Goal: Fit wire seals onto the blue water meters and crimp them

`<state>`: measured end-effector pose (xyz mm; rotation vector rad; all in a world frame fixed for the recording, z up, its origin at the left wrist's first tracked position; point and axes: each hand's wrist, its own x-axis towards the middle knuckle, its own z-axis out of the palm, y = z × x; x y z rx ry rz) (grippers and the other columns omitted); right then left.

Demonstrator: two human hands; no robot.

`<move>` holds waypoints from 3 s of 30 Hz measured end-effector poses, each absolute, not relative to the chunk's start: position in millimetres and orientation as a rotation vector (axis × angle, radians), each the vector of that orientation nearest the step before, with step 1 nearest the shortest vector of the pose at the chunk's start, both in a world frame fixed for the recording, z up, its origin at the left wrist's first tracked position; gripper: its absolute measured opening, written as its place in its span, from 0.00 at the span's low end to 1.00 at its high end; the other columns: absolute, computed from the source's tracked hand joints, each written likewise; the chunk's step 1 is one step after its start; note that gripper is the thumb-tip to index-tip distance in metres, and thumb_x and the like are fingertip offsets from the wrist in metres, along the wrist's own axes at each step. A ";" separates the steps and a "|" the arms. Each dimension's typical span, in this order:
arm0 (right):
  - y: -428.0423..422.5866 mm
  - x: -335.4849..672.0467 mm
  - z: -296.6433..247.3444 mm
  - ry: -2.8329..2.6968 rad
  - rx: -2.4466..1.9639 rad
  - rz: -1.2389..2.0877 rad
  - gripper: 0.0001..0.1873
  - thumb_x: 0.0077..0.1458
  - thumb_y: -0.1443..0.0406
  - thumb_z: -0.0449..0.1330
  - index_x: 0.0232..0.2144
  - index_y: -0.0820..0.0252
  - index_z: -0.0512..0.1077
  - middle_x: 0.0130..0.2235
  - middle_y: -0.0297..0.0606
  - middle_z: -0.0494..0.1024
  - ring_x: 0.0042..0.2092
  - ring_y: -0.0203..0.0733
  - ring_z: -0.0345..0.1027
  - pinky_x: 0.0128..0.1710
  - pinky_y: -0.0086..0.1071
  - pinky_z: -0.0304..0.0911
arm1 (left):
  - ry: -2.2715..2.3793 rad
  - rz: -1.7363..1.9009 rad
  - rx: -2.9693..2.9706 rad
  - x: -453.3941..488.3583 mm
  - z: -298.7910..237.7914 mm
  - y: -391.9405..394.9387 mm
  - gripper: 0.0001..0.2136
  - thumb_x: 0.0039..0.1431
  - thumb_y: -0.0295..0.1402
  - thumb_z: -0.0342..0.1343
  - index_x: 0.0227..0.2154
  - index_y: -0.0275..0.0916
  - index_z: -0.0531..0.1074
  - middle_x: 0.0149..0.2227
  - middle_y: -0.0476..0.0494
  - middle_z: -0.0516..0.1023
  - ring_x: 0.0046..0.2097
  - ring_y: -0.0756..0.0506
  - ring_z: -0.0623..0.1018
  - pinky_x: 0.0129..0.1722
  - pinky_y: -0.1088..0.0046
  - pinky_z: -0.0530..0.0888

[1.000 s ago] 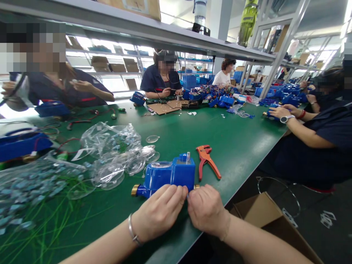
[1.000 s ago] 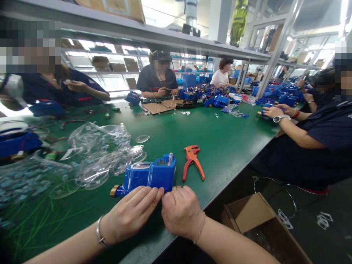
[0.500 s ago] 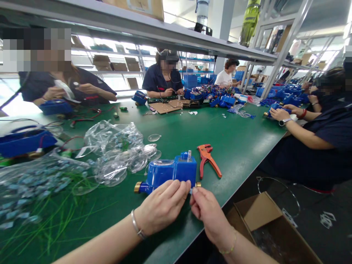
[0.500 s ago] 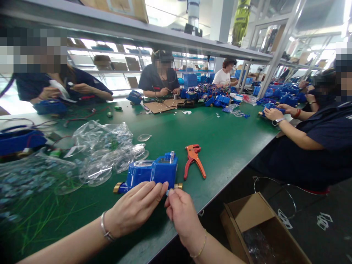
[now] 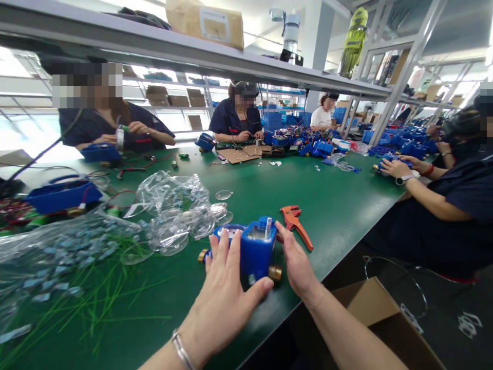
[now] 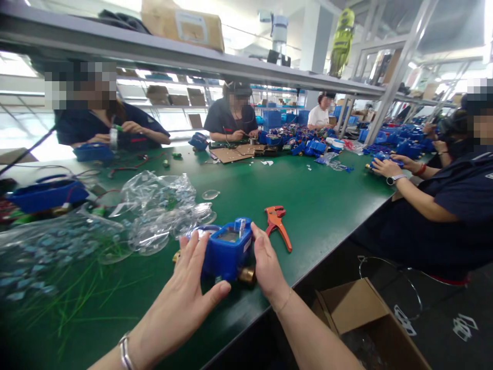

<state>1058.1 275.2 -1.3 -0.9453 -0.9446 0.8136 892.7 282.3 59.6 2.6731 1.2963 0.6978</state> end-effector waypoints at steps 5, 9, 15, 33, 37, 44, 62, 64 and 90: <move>234.4 1043.5 -13.7 -1.022 -0.772 0.793 0.24 0.63 0.53 0.42 0.56 0.55 0.60 0.53 0.41 0.68 0.54 0.44 0.62 0.58 0.48 0.53 | 1.058 0.598 2.559 840.4 74.1 307.6 0.44 0.52 0.49 0.56 0.62 0.42 0.34 0.65 0.36 0.36 0.64 0.33 0.44 0.60 0.50 0.52; 234.0 1026.5 -18.8 -1.133 -0.853 0.808 0.21 0.63 0.57 0.46 0.56 0.53 0.59 0.58 0.40 0.62 0.58 0.43 0.55 0.60 0.46 0.51 | 0.757 0.465 2.423 800.2 75.5 320.7 0.42 0.52 0.44 0.59 0.63 0.45 0.37 0.65 0.41 0.39 0.63 0.35 0.52 0.60 0.59 0.57; 231.4 993.9 -16.2 -1.520 -0.857 0.650 0.25 0.62 0.60 0.48 0.60 0.49 0.51 0.62 0.38 0.53 0.61 0.44 0.48 0.60 0.45 0.50 | 0.835 0.514 2.510 763.5 53.6 318.8 0.37 0.60 0.45 0.50 0.63 0.43 0.34 0.58 0.40 0.61 0.55 0.40 0.66 0.54 0.63 0.63; 244.7 935.8 3.7 -1.590 -1.156 -0.087 0.23 0.58 0.62 0.54 0.56 0.55 0.60 0.50 0.46 0.66 0.51 0.48 0.60 0.48 0.48 0.59 | 1.723 0.665 2.775 668.0 37.0 328.0 0.07 0.54 0.27 0.54 0.23 0.40 0.73 0.40 0.42 0.74 0.50 0.37 0.64 0.51 0.50 0.51; 226.5 927.5 2.8 -1.598 -1.086 -0.175 0.22 0.57 0.66 0.55 0.55 0.55 0.61 0.49 0.47 0.66 0.50 0.50 0.60 0.48 0.48 0.58 | 1.790 0.761 2.773 667.8 56.2 310.3 0.09 0.57 0.28 0.51 0.23 0.41 0.73 0.40 0.43 0.75 0.49 0.38 0.67 0.52 0.48 0.49; 207.8 888.8 25.3 -1.806 -0.836 0.325 0.18 0.59 0.68 0.50 0.52 0.52 0.63 0.48 0.39 0.69 0.49 0.41 0.64 0.47 0.36 0.64 | 1.784 1.764 2.160 660.9 119.1 269.3 0.07 0.58 0.36 0.55 0.36 0.41 0.75 0.34 0.47 0.75 0.37 0.45 0.73 0.40 0.67 0.68; 228.6 949.7 75.6 -1.894 -1.114 0.064 0.07 0.55 0.62 0.59 0.38 0.48 0.74 0.29 0.32 0.66 0.31 0.35 0.61 0.30 0.30 0.59 | 0.858 1.291 1.110 762.9 56.0 220.7 0.08 0.54 0.37 0.58 0.30 0.38 0.73 0.24 0.50 0.68 0.26 0.52 0.65 0.25 0.79 0.64; 230.5 969.3 78.3 -1.952 -1.177 -0.166 0.08 0.55 0.63 0.59 0.38 0.48 0.75 0.29 0.34 0.64 0.33 0.37 0.59 0.32 0.32 0.58 | 0.909 1.187 0.969 774.1 33.1 219.1 0.11 0.54 0.40 0.57 0.33 0.36 0.71 0.24 0.49 0.68 0.25 0.51 0.66 0.24 0.78 0.65; 238.2 939.3 115.0 -2.631 -1.298 -0.780 0.05 0.54 0.69 0.57 0.30 0.53 0.69 0.31 0.35 0.62 0.35 0.43 0.51 0.36 0.37 0.50 | 0.773 1.090 0.673 820.1 -10.6 229.8 0.11 0.59 0.34 0.46 0.42 0.34 0.64 0.28 0.49 0.66 0.27 0.50 0.69 0.26 0.75 0.71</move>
